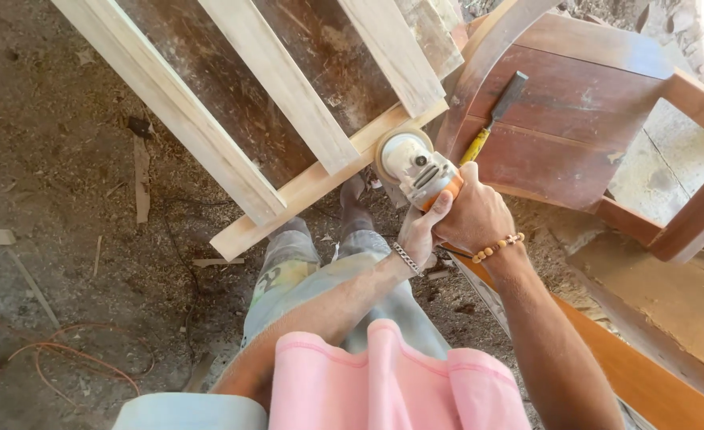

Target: The person sands a wooden frame using an angle grinder with a sanding disc, holding the tool with both hands and occasionally bracing the frame with one hand while sanding with the other. The person also wipes the frame by hand between sanding passes.

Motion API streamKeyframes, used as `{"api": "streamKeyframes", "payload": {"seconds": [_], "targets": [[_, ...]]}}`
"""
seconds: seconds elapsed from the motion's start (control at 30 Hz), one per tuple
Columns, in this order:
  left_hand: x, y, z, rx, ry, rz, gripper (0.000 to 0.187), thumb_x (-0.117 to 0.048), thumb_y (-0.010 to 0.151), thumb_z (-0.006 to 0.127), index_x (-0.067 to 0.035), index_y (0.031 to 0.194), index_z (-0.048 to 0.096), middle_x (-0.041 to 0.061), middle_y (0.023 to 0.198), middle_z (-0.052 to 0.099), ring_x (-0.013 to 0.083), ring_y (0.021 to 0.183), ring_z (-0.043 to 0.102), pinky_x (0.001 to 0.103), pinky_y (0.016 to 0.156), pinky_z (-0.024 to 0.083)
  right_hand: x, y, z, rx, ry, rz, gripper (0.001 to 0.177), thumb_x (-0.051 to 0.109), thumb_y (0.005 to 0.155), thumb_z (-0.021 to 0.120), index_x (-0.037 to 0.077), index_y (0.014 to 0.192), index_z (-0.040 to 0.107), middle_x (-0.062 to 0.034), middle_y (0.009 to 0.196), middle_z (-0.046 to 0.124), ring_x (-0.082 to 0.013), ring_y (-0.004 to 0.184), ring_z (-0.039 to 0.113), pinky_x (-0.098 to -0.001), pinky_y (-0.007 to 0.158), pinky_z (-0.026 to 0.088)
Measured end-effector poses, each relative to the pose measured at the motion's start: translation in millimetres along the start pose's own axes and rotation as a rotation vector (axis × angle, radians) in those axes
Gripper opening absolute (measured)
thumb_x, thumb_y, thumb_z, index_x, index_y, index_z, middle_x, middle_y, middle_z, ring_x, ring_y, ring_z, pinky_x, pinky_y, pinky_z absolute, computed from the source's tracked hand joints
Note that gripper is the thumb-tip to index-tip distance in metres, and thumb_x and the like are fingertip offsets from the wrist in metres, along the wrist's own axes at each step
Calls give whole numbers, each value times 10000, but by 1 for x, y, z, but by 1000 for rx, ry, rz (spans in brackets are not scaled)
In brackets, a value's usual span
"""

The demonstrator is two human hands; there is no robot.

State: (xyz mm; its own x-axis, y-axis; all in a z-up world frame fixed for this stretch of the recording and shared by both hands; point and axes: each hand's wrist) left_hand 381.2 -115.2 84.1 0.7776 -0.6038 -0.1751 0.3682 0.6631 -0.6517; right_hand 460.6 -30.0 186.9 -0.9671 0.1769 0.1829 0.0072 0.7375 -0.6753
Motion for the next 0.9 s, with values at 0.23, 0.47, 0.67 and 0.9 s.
{"api": "streamKeyframes", "payload": {"seconds": [0.23,0.47,0.67,0.9], "targets": [[-29,9,-2,32,25,39,774,-474,922,749,-2,1463,460,131,1345,578,218,1173,639,342,875,602,27,16,-7,1,52,-53,567,316,753,777,-23,1087,469,-204,855,617,-432,754,721,-510,676,598],[-41,8,3,43,31,29,782,-486,917,731,-4,1464,448,145,1349,574,230,1169,646,350,869,612,34,16,-14,-44,-58,-176,525,341,772,842,65,1109,549,-226,928,583,-445,757,710,-522,677,579],[-36,10,-2,40,157,83,855,-535,903,730,3,1479,397,191,1394,527,259,1236,630,340,965,613,29,18,-9,2,40,16,618,299,699,892,28,1026,443,-218,795,667,-433,761,714,-505,663,583],[-82,11,-5,17,295,66,875,-593,905,669,79,1425,458,273,1322,569,336,1113,676,404,809,641,52,35,-4,-31,169,-23,576,260,761,839,-19,1046,423,-216,766,664,-412,701,729,-473,624,620]]}}
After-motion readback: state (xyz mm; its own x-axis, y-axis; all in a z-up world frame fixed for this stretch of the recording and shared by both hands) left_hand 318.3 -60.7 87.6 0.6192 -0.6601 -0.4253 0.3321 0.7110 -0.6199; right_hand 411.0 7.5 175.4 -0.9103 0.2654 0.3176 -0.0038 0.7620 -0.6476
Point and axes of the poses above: each hand's wrist, its own y-axis towards the middle knuckle, its own z-axis out of the palm, x = y × z
